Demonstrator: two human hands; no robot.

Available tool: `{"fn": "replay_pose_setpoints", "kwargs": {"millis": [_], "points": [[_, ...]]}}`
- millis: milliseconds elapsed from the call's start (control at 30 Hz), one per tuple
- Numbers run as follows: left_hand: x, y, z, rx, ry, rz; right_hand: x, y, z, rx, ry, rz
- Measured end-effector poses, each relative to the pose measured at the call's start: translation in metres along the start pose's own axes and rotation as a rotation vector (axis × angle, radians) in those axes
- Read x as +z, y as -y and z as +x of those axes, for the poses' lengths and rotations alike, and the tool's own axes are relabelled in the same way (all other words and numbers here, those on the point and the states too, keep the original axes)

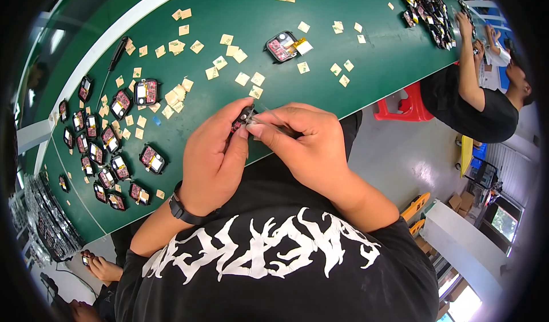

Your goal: Assembling small electronic components (possibly watch or tracker parts) on an assembly line.

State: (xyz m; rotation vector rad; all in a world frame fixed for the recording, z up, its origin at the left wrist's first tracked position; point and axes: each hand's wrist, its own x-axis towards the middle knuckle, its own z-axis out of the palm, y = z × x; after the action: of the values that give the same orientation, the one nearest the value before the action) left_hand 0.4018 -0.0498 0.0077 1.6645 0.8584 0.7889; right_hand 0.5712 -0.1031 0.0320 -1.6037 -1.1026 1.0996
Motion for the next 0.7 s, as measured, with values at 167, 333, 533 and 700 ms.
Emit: {"fn": "replay_pose_setpoints", "kwargs": {"millis": [167, 333, 533, 700], "points": [[0.001, 0.002, -0.002, 0.007, 0.008, 0.019, 0.002, -0.002, -0.001, 0.030, -0.023, 0.022], [0.001, 0.002, 0.000, 0.021, 0.001, 0.017, 0.010, -0.001, -0.005, -0.061, -0.066, -0.030], [-0.004, -0.001, 0.000, -0.105, 0.086, -0.097, 0.007, -0.008, 0.002, 0.007, -0.074, 0.022], [-0.002, 0.002, -0.003, -0.091, 0.048, -0.106, 0.007, -0.006, 0.005, 0.046, -0.037, -0.032]]}}
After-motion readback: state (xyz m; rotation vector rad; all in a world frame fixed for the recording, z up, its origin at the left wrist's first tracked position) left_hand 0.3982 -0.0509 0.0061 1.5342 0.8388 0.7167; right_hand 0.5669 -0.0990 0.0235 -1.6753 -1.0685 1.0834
